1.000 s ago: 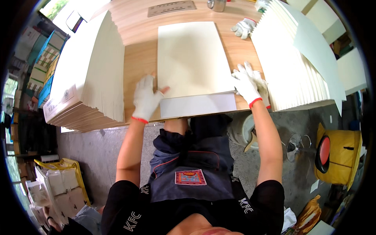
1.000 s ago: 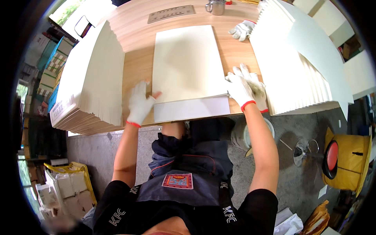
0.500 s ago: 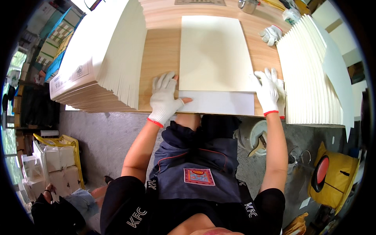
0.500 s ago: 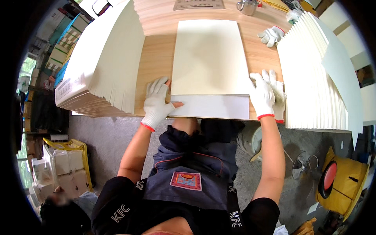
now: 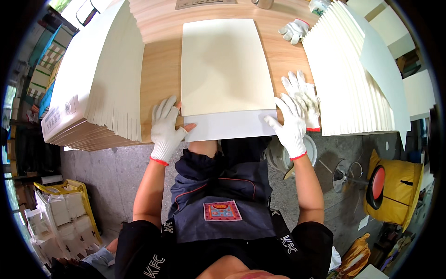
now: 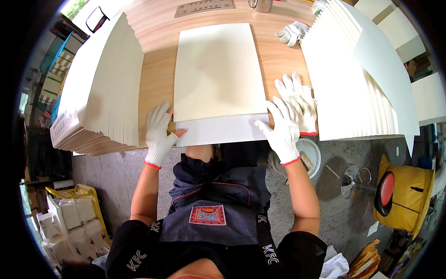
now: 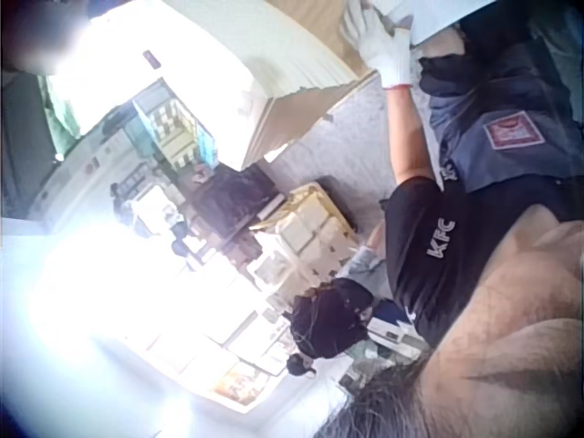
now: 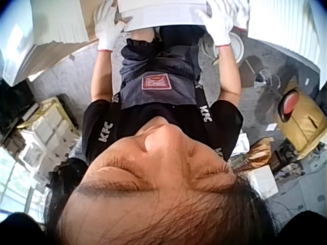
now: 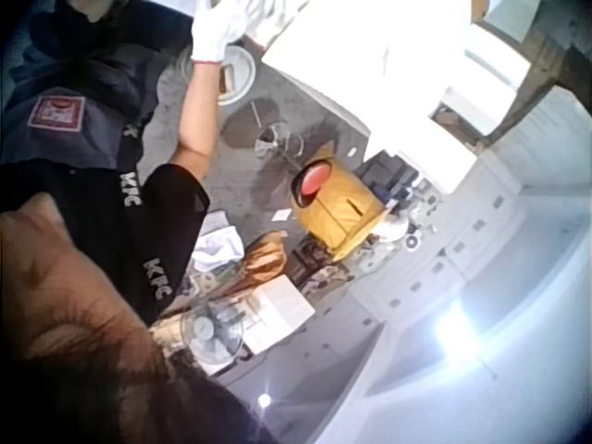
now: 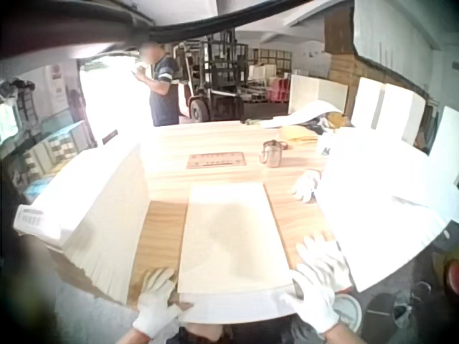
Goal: The person assembles notebooks by placing a white cover sheet over a stack of paper and aligning it. They then use a brush to apply adhesive to the spine of the stack, securing the cover. The process is repeated for multiple units, with the person handling the paper stacks and covers by hand.
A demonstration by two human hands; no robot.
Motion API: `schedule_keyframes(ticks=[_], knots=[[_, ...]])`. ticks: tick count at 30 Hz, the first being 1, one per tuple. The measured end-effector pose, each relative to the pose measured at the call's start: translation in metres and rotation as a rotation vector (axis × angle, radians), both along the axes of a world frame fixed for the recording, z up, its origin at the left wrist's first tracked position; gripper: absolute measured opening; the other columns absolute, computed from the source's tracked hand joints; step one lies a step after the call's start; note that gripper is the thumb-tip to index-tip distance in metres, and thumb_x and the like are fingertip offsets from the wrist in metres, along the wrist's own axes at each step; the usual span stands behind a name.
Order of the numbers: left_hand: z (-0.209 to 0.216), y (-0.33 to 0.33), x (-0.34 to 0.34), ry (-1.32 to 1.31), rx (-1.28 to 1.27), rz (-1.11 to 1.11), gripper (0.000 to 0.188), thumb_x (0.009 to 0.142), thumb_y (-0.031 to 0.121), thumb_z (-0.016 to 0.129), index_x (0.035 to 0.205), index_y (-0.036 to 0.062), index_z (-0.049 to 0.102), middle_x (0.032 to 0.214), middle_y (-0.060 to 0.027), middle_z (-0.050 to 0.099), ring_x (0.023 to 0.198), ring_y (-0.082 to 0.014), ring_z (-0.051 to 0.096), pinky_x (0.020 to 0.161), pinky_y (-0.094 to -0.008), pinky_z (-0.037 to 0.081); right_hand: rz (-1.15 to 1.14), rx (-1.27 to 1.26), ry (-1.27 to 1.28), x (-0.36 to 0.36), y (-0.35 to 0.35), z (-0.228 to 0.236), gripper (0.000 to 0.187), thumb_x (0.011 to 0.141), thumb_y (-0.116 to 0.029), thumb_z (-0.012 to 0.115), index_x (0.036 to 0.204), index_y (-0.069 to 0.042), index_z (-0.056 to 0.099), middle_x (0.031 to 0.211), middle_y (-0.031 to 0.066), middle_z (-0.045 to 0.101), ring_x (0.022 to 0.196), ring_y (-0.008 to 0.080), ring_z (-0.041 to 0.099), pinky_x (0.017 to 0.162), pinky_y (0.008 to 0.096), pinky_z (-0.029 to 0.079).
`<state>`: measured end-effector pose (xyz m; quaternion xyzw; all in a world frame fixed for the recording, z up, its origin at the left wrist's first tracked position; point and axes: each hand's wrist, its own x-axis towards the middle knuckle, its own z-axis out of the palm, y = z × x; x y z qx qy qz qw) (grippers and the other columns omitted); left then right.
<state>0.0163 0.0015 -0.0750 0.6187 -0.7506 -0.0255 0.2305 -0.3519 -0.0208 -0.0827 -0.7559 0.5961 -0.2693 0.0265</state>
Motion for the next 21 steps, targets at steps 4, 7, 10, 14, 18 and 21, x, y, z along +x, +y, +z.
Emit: schedule_keyframes(ticks=[4, 7, 10, 14, 18, 21], knots=[[0.002, -0.002, 0.001, 0.014, -0.012, -0.018, 0.075, 0.066, 0.035, 0.085, 0.129, 0.0020, 0.060, 0.142, -0.0199, 0.052, 0.131, -0.0404, 0.045, 0.110, -0.0473, 0.035, -0.026, -0.047, 0.022, 0.001, 0.002, -0.005, 0.062, 0.079, -0.046, 0.078, 0.126, -0.009, 0.063, 0.138, 0.0128, 0.057, 0.130, 0.0317, 0.050, 0.107, 0.0440, 0.041], [0.003, 0.000, 0.001, -0.002, 0.010, -0.021, 0.068, 0.069, 0.040, 0.083, 0.120, 0.0001, 0.062, 0.143, -0.0185, 0.050, 0.133, -0.0383, 0.043, 0.111, -0.0491, 0.031, -0.017, -0.042, 0.043, 0.002, 0.002, 0.001, 0.062, 0.081, -0.046, 0.076, 0.128, -0.007, 0.062, 0.139, 0.0146, 0.056, 0.129, 0.0325, 0.052, 0.105, 0.0429, 0.043], [0.005, -0.001, 0.001, 0.002, 0.005, -0.034, 0.066, 0.069, 0.039, 0.083, 0.119, -0.0003, 0.063, 0.143, -0.0189, 0.050, 0.132, -0.0391, 0.043, 0.111, -0.0495, 0.032, -0.004, -0.044, 0.035, 0.001, 0.002, 0.003, 0.062, 0.082, -0.044, 0.076, 0.127, -0.005, 0.062, 0.138, 0.0164, 0.057, 0.128, 0.0334, 0.052, 0.104, 0.0421, 0.043], [0.006, 0.000, 0.001, 0.015, -0.005, -0.026, 0.062, 0.068, 0.038, 0.083, 0.112, -0.0006, 0.063, 0.141, -0.0183, 0.051, 0.130, -0.0399, 0.043, 0.109, -0.0488, 0.033, 0.003, -0.012, 0.021, 0.002, 0.003, 0.005, 0.062, 0.082, -0.042, 0.076, 0.128, -0.004, 0.062, 0.138, 0.0160, 0.057, 0.129, 0.0332, 0.051, 0.107, 0.0414, 0.041], [0.008, 0.000, -0.001, 0.027, 0.018, -0.013, 0.059, 0.068, 0.039, 0.083, 0.108, 0.0012, 0.063, 0.141, -0.0174, 0.051, 0.129, -0.0394, 0.044, 0.109, -0.0482, 0.034, -0.003, -0.015, 0.041, 0.000, 0.003, 0.001, 0.062, 0.082, -0.044, 0.076, 0.128, -0.005, 0.063, 0.139, 0.0145, 0.057, 0.130, 0.0329, 0.051, 0.107, 0.0428, 0.040], [0.007, 0.000, -0.001, 0.015, 0.009, -0.019, 0.058, 0.068, 0.039, 0.083, 0.108, 0.0013, 0.063, 0.141, -0.0173, 0.051, 0.130, -0.0393, 0.043, 0.109, -0.0483, 0.033, -0.006, -0.013, 0.031, -0.001, 0.002, -0.001, 0.064, 0.081, -0.050, 0.075, 0.127, -0.007, 0.064, 0.139, 0.0122, 0.057, 0.130, 0.0329, 0.050, 0.108, 0.0451, 0.040]])
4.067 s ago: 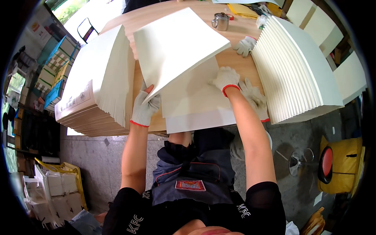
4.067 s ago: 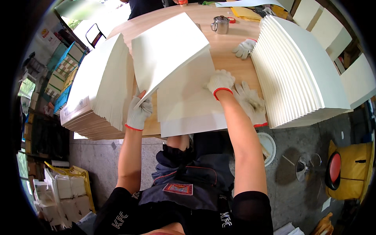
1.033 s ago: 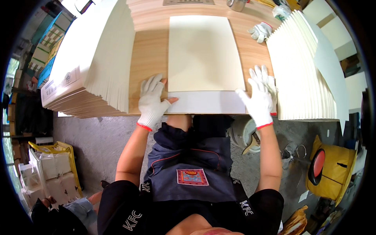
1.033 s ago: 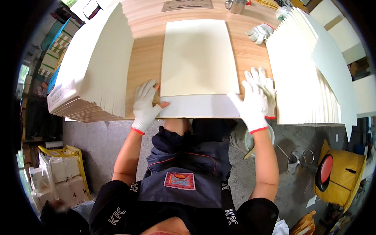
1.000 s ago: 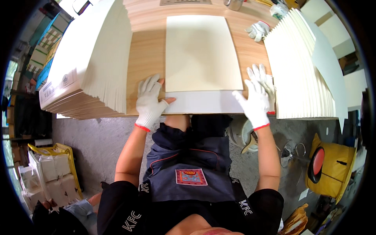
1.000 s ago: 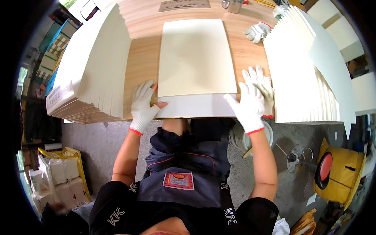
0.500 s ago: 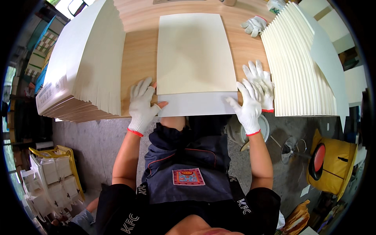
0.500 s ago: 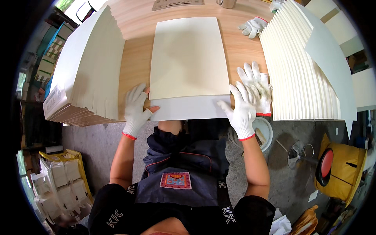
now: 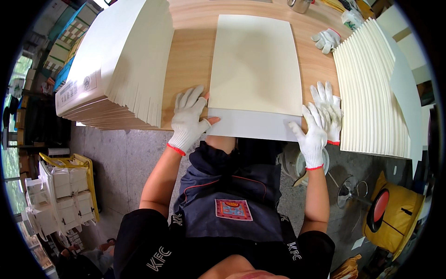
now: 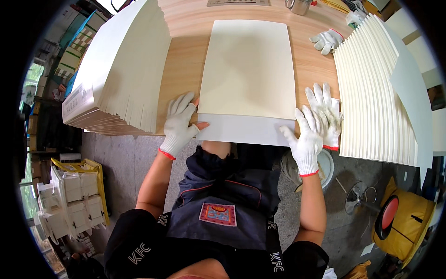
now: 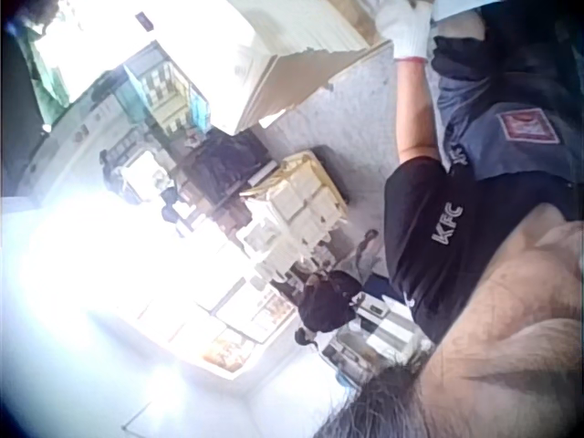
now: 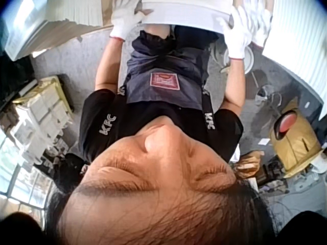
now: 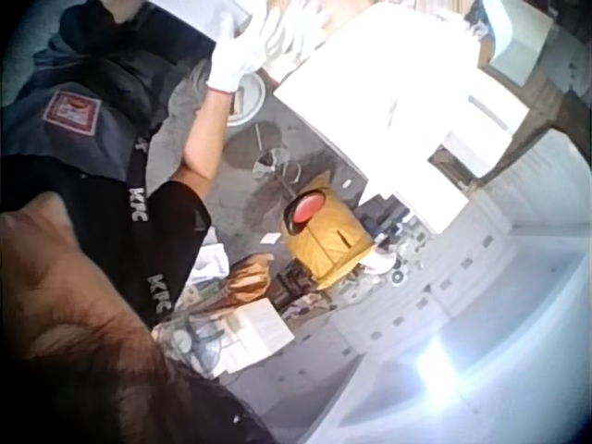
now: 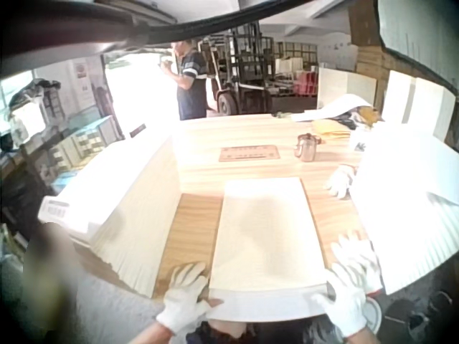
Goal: The person assembles notebooks by placing a white cover sheet over a stack of paper and aligning it. They then use a brush to apply adhesive to the spine of the stack, securing the cover. The process is repeated for multiple units, with the person handling the paper stacks and covers by hand.
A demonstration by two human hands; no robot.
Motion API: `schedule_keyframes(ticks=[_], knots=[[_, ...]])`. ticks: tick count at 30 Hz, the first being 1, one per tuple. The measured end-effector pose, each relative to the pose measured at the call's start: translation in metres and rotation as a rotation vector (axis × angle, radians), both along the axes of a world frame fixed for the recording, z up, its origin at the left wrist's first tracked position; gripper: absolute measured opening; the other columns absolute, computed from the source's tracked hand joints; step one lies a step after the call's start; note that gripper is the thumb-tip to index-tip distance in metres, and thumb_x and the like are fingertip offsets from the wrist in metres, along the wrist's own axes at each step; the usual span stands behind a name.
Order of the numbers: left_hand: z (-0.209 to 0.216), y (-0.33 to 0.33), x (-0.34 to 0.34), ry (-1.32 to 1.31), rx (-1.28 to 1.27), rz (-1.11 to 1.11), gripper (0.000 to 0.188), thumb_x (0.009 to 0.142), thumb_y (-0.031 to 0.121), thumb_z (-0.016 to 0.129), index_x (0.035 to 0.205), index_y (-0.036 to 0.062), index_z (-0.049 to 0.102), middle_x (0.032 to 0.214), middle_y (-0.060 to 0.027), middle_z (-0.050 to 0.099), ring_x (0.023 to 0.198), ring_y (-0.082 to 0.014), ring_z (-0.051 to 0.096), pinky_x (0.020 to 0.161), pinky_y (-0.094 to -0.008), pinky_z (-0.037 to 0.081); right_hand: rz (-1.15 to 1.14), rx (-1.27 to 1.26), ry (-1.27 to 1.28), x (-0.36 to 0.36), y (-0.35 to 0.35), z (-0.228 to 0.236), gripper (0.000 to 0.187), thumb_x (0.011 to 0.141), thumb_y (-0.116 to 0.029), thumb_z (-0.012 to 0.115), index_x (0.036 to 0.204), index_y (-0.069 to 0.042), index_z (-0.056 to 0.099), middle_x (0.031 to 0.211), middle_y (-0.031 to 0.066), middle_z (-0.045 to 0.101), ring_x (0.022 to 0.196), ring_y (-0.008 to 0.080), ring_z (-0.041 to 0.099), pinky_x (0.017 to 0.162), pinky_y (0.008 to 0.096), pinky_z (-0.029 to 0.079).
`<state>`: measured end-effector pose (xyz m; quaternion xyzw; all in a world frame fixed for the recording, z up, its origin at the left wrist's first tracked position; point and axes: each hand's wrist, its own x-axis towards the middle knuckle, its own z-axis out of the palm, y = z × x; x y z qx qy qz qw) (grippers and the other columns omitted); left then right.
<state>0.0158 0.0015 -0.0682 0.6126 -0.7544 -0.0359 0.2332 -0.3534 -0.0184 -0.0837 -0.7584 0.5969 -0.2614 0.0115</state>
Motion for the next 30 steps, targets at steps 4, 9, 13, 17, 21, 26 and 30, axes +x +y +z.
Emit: schedule_keyframes(ticks=[4, 9, 13, 17, 21, 26, 30], knots=[[0.0014, 0.0002, -0.0030, 0.031, 0.011, -0.002, 0.057, 0.070, 0.038, 0.082, 0.109, 0.0006, 0.063, 0.142, -0.0173, 0.050, 0.131, -0.0390, 0.042, 0.111, -0.0486, 0.032, 0.003, 0.028, -0.035, 0.0000, 0.0004, 0.0022, 0.065, 0.081, -0.052, 0.073, 0.127, -0.006, 0.064, 0.138, 0.0129, 0.057, 0.131, 0.0336, 0.049, 0.108, 0.0452, 0.039], [0.0027, 0.0011, -0.0022, -0.020, 0.023, -0.005, 0.058, 0.071, 0.036, 0.082, 0.112, 0.0003, 0.063, 0.145, -0.0174, 0.048, 0.134, -0.0374, 0.041, 0.112, -0.0487, 0.030, 0.006, -0.027, 0.032, 0.0008, -0.0008, 0.0029, 0.063, 0.081, -0.051, 0.074, 0.126, -0.008, 0.064, 0.137, 0.0128, 0.058, 0.129, 0.0338, 0.050, 0.106, 0.0447, 0.041], [-0.0031, 0.0001, 0.0003, -0.041, 0.014, -0.005, 0.058, 0.071, 0.037, 0.082, 0.112, 0.0010, 0.063, 0.145, -0.0159, 0.048, 0.135, -0.0362, 0.041, 0.113, -0.0490, 0.029, 0.010, 0.021, 0.001, 0.0003, -0.0006, 0.0022, 0.063, 0.083, -0.047, 0.074, 0.129, -0.006, 0.062, 0.141, 0.0144, 0.055, 0.132, 0.0324, 0.049, 0.107, 0.0424, 0.041], [-0.0047, -0.0005, -0.0009, -0.060, 0.008, -0.003, 0.059, 0.071, 0.039, 0.082, 0.111, 0.0010, 0.064, 0.145, -0.0154, 0.049, 0.135, -0.0361, 0.041, 0.113, -0.0493, 0.029, -0.003, -0.007, 0.036, -0.0016, 0.0001, 0.0004, 0.062, 0.083, -0.046, 0.074, 0.130, -0.007, 0.062, 0.142, 0.0131, 0.055, 0.133, 0.0321, 0.048, 0.108, 0.0425, 0.040], [-0.0039, 0.0006, 0.0006, -0.078, 0.003, -0.012, 0.058, 0.071, 0.041, 0.081, 0.108, 0.0004, 0.063, 0.145, -0.0165, 0.049, 0.135, -0.0372, 0.040, 0.113, -0.0500, 0.028, -0.001, -0.002, -0.005, 0.0000, -0.0002, 0.0000, 0.062, 0.082, -0.047, 0.075, 0.127, -0.007, 0.064, 0.140, 0.0139, 0.056, 0.132, 0.0326, 0.049, 0.109, 0.0436, 0.040], [-0.0028, -0.0001, 0.0027, -0.069, 0.013, -0.023, 0.066, 0.070, 0.041, 0.081, 0.120, 0.0009, 0.063, 0.143, -0.0220, 0.049, 0.132, -0.0419, 0.043, 0.111, -0.0479, 0.032, 0.004, -0.027, -0.018, 0.0011, -0.0002, 0.0004, 0.062, 0.080, -0.049, 0.075, 0.123, -0.006, 0.066, 0.135, 0.0142, 0.059, 0.129, 0.0328, 0.050, 0.111, 0.0463, 0.036], [-0.0015, 0.0000, 0.0030, -0.040, 0.041, -0.003, 0.065, 0.071, 0.039, 0.081, 0.122, 0.0021, 0.062, 0.144, -0.0215, 0.048, 0.135, -0.0416, 0.040, 0.113, -0.0492, 0.030, 0.010, -0.033, 0.013, 0.0006, -0.0002, 0.0018, 0.062, 0.082, -0.045, 0.075, 0.126, -0.004, 0.064, 0.138, 0.0151, 0.057, 0.129, 0.0336, 0.051, 0.108, 0.0432, 0.039]])
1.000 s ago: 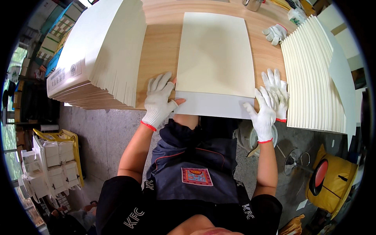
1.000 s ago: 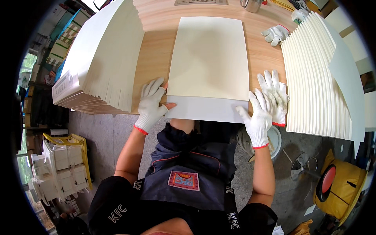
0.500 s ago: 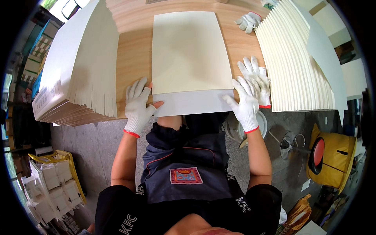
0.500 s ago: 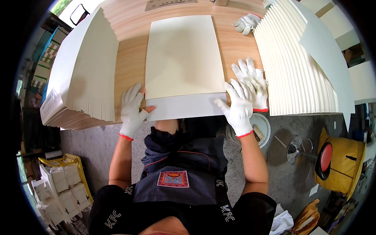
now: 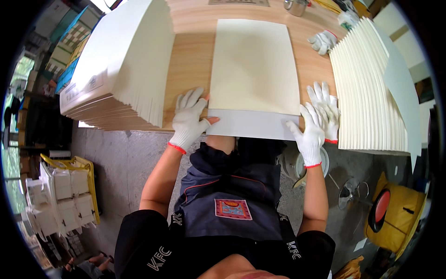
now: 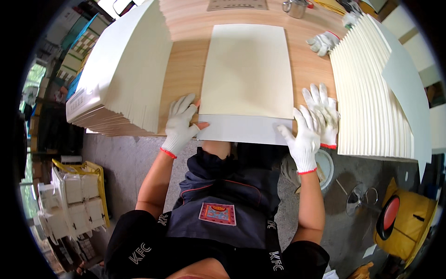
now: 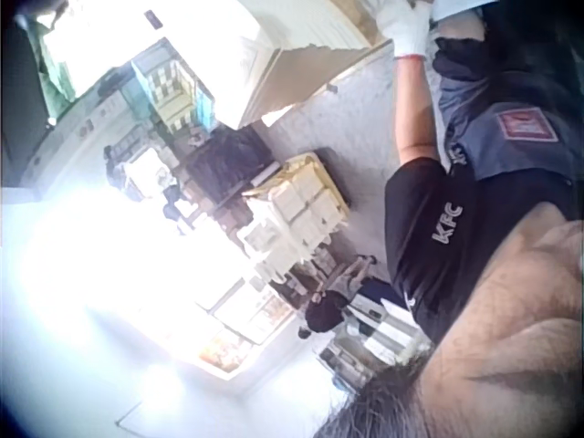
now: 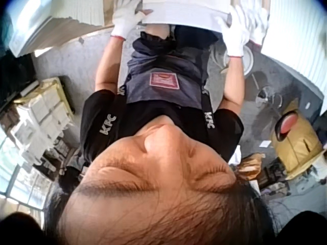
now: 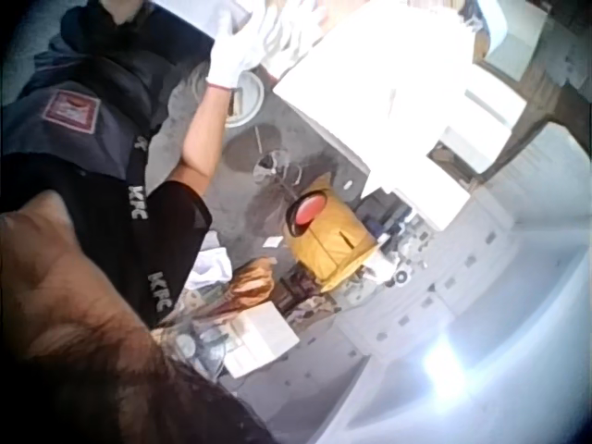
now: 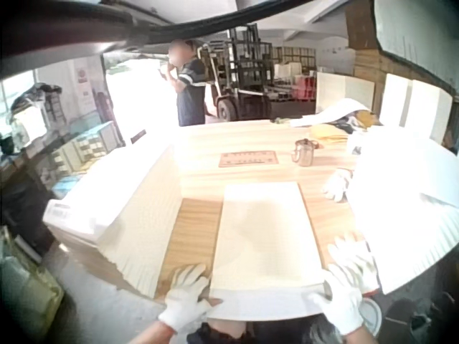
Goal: The person assembles notebooks by placing a white cover sheet over a stack of paper and aligning it. They then use a brush to apply adhesive to the spine of the stack, securing the cover. The process is repeated for multiple units, with the person handling the paper stacks and covers by hand.
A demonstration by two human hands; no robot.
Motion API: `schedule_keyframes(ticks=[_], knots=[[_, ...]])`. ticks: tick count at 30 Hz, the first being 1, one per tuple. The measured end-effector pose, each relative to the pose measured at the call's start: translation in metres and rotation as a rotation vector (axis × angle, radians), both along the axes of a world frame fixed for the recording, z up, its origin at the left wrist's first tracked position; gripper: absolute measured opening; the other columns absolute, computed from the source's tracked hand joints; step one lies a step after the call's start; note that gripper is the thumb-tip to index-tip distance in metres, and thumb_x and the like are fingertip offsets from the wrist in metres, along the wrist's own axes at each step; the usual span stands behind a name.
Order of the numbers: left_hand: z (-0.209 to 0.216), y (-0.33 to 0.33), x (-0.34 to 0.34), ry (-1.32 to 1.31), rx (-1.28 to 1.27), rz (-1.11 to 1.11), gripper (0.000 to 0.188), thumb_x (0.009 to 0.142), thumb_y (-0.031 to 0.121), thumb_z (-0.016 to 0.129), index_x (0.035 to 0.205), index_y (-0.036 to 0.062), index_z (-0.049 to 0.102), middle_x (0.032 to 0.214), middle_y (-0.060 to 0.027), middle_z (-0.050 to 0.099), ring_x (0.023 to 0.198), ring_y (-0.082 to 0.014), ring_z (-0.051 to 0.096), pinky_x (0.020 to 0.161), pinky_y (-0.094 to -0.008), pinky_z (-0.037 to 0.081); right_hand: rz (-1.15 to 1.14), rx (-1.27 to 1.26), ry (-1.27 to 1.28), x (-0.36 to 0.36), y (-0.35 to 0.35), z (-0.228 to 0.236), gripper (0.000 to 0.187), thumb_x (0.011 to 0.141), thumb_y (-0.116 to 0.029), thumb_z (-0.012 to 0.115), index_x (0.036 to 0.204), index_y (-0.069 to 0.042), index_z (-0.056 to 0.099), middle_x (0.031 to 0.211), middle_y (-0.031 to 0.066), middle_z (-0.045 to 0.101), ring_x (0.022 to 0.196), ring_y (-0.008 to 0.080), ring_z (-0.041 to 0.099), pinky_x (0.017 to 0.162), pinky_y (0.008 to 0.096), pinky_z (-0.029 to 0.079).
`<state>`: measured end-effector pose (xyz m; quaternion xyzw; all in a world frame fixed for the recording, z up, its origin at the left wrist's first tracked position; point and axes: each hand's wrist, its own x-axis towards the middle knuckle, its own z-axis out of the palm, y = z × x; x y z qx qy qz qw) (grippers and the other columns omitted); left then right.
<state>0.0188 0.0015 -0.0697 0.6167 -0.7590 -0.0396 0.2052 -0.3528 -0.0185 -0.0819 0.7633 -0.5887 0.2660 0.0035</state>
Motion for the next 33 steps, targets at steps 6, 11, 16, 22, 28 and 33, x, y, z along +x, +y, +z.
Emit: schedule_keyframes(ticks=[6, 11, 16, 22, 28, 33], knots=[[0.000, 0.002, -0.001, 0.020, 0.030, 0.025, 0.065, 0.074, 0.040, 0.081, 0.124, 0.0025, 0.062, 0.147, -0.0190, 0.047, 0.138, -0.0408, 0.037, 0.114, -0.0499, 0.028, -0.013, 0.040, -0.002, 0.000, 0.000, -0.002, 0.065, 0.081, -0.049, 0.074, 0.128, -0.006, 0.064, 0.140, 0.0138, 0.056, 0.129, 0.0346, 0.050, 0.107, 0.0453, 0.040], [0.002, 0.003, -0.001, 0.013, 0.020, 0.007, 0.064, 0.074, 0.038, 0.081, 0.123, 0.0018, 0.062, 0.146, -0.0194, 0.047, 0.137, -0.0408, 0.037, 0.113, -0.0497, 0.030, -0.006, 0.029, -0.022, -0.002, 0.000, -0.003, 0.064, 0.082, -0.050, 0.073, 0.128, -0.006, 0.064, 0.139, 0.0139, 0.057, 0.129, 0.0342, 0.051, 0.108, 0.0450, 0.040], [0.014, 0.005, -0.015, -0.054, -0.075, 0.109, 0.060, 0.069, 0.038, 0.084, 0.115, 0.0065, 0.063, 0.138, -0.0134, 0.053, 0.134, -0.0362, 0.042, 0.111, -0.0474, 0.033, -0.006, 0.042, -0.030, 0.000, 0.001, 0.001, 0.061, 0.083, -0.044, 0.075, 0.128, -0.004, 0.062, 0.139, 0.0164, 0.057, 0.129, 0.0328, 0.053, 0.106, 0.0407, 0.042], [0.038, 0.008, -0.036, 0.016, -0.009, -0.260, 0.062, 0.061, 0.032, 0.087, 0.116, 0.0163, 0.064, 0.118, -0.0026, 0.061, 0.115, -0.0295, 0.056, 0.095, -0.0406, 0.048, 0.005, 0.046, -0.051, 0.000, 0.001, 0.002, 0.062, 0.083, -0.044, 0.075, 0.129, -0.006, 0.061, 0.138, 0.0159, 0.057, 0.130, 0.0327, 0.052, 0.107, 0.0413, 0.041], [0.040, -0.005, -0.026, -0.032, 0.071, -0.315, 0.050, 0.068, 0.030, 0.082, 0.114, 0.0189, 0.066, 0.110, -0.0019, 0.063, 0.099, -0.0297, 0.061, 0.080, -0.0407, 0.053, 0.076, -0.003, -0.218, -0.001, -0.001, 0.018, 0.056, 0.089, -0.042, 0.070, 0.129, -0.005, 0.061, 0.136, 0.0164, 0.059, 0.131, 0.0361, 0.050, 0.110, 0.0440, 0.039], [0.053, 0.001, -0.041, -0.137, 0.071, -0.282, 0.028, 0.078, 0.023, 0.074, 0.106, 0.0186, 0.069, 0.098, -0.0038, 0.065, 0.091, -0.0301, 0.064, 0.073, -0.0417, 0.054, 0.273, 0.373, -0.073, 0.017, -0.025, 0.078, 0.053, 0.094, -0.054, 0.055, 0.122, -0.010, 0.067, 0.128, 0.0159, 0.064, 0.134, 0.0425, 0.045, 0.117, 0.0519, 0.022]])
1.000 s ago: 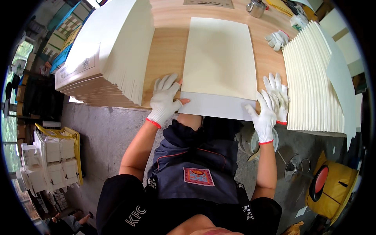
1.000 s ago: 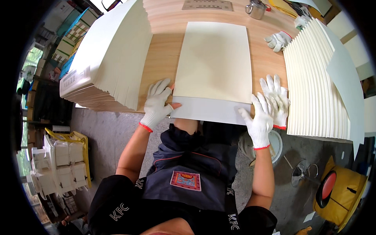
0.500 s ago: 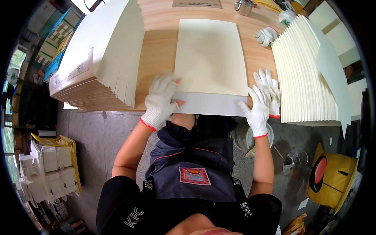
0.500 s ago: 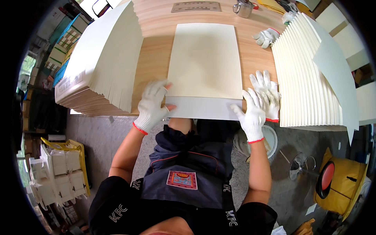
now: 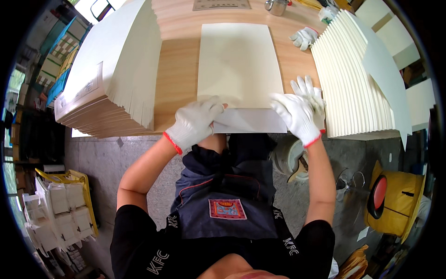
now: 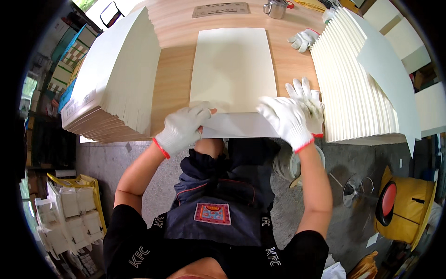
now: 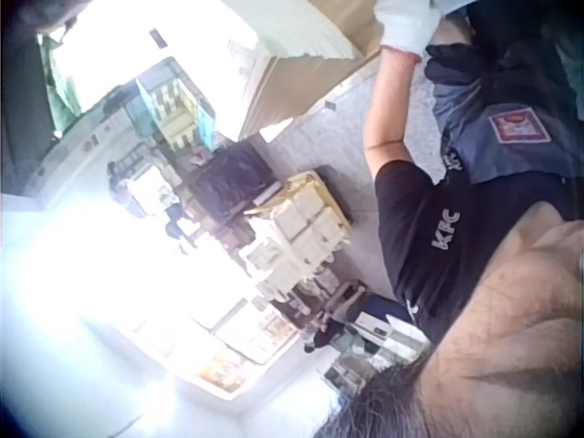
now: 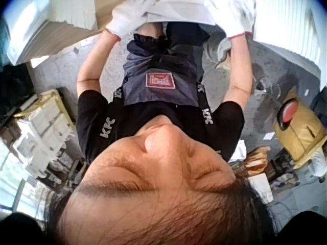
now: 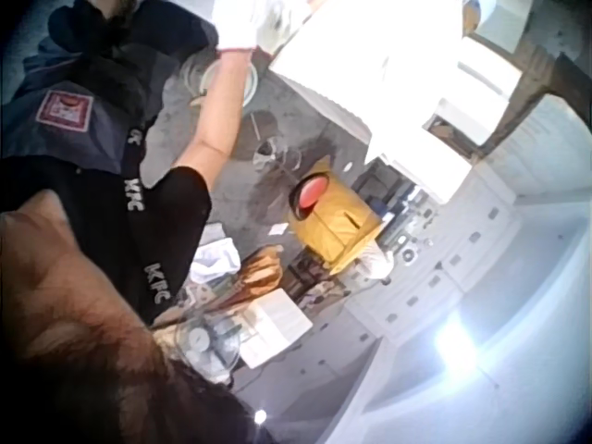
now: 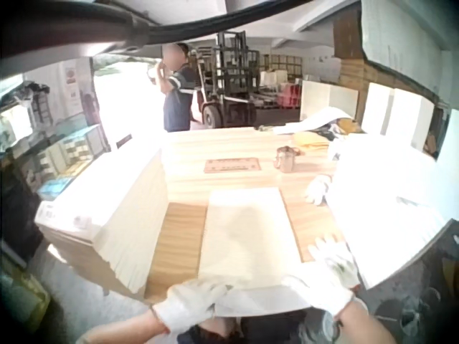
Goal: The person assembles notebooks by placing a white cover sheet over a stack of paper and aligning it. They then use a brush to apply adhesive to the spine of the stack, securing the cover. The process is repeated for multiple units, with the person handling the paper stacks and covers by hand.
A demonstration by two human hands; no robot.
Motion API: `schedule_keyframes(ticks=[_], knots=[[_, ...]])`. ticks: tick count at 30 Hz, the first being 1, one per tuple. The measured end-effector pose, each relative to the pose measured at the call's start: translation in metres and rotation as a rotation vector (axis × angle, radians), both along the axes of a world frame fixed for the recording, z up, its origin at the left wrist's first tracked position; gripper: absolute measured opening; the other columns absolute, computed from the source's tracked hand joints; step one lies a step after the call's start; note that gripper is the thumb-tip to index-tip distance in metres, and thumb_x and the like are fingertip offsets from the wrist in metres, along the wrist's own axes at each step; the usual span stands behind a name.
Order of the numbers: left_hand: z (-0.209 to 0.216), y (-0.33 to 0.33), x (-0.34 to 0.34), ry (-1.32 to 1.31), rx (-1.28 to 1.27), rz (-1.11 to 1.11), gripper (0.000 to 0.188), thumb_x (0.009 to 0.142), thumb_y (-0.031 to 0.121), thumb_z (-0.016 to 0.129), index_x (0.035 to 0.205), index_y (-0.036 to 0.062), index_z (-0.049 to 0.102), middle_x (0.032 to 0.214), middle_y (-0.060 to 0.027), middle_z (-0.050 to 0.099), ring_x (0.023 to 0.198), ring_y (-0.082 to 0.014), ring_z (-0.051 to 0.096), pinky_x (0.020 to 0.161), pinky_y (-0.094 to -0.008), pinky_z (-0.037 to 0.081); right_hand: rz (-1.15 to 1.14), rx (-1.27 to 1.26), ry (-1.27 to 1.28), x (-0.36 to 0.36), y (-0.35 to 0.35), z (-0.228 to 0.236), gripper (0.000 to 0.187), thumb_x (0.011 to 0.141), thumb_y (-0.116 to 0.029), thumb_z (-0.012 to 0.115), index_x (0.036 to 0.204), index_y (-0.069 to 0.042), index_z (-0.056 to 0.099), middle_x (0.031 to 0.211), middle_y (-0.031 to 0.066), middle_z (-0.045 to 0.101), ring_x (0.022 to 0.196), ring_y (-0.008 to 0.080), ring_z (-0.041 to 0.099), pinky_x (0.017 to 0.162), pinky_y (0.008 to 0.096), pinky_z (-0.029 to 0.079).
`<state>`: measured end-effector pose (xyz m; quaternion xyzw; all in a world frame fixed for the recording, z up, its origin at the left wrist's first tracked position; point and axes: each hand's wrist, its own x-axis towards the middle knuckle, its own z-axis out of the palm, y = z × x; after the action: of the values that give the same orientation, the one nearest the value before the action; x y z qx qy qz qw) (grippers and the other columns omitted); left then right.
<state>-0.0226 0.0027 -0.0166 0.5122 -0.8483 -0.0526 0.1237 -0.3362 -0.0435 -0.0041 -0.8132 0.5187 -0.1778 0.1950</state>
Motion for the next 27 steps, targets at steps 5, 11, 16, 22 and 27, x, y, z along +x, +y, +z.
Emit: schedule_keyframes(ticks=[5, 11, 16, 22, 27], knots=[[-0.006, -0.067, 0.018, 0.058, 0.278, 0.114, 0.017, 0.086, 0.029, 0.068, 0.089, 0.0123, 0.070, 0.091, -0.0101, 0.067, 0.086, -0.0308, 0.064, 0.070, -0.0439, 0.050, -0.027, 0.379, 0.420, 0.010, -0.055, 0.036, 0.060, 0.091, -0.068, 0.047, 0.120, -0.022, 0.070, 0.119, 0.0151, 0.068, 0.133, 0.0462, 0.043, 0.116, 0.0601, 0.006], [-0.016, -0.083, 0.023, 0.195, 0.348, 0.220, 0.033, 0.083, 0.039, 0.075, 0.082, 0.0069, 0.066, 0.087, -0.0100, 0.063, 0.077, -0.0313, 0.063, 0.067, -0.0432, 0.048, -0.071, 0.264, 0.261, 0.013, -0.069, 0.009, 0.047, 0.082, -0.055, 0.070, 0.092, -0.010, 0.070, 0.079, 0.0101, 0.067, 0.084, 0.0289, 0.063, 0.086, 0.0401, 0.045], [-0.004, -0.088, 0.015, 0.145, 0.471, 0.288, 0.037, 0.083, 0.040, 0.076, 0.077, 0.0047, 0.065, 0.086, -0.0103, 0.065, 0.075, -0.0274, 0.065, 0.066, -0.0410, 0.049, -0.033, 0.083, -0.008, 0.000, -0.072, -0.038, 0.043, 0.082, -0.047, 0.071, 0.076, -0.005, 0.061, 0.074, 0.0138, 0.064, 0.073, 0.0314, 0.063, 0.072, 0.0444, 0.046], [0.014, -0.110, 0.008, -0.224, 0.354, 0.063, 0.052, 0.080, 0.040, 0.076, 0.122, 0.0152, 0.058, 0.119, -0.0096, 0.062, 0.101, -0.0290, 0.066, 0.075, -0.0427, 0.053, -0.036, 0.043, 0.046, 0.003, -0.071, -0.037, 0.041, 0.081, -0.046, 0.072, 0.077, -0.006, 0.064, 0.076, 0.0135, 0.067, 0.074, 0.0325, 0.065, 0.070, 0.0439, 0.048], [0.032, -0.152, -0.044, -0.633, 0.449, -0.458, 0.103, 0.069, 0.024, 0.086, 0.151, 0.0467, 0.029, 0.127, -0.0101, 0.054, 0.111, -0.0318, 0.062, 0.083, -0.0456, 0.054, -0.029, 0.025, 0.071, 0.002, -0.070, -0.036, 0.039, 0.083, -0.045, 0.070, 0.077, -0.007, 0.064, 0.079, 0.0136, 0.068, 0.077, 0.0324, 0.065, 0.072, 0.0434, 0.049]])
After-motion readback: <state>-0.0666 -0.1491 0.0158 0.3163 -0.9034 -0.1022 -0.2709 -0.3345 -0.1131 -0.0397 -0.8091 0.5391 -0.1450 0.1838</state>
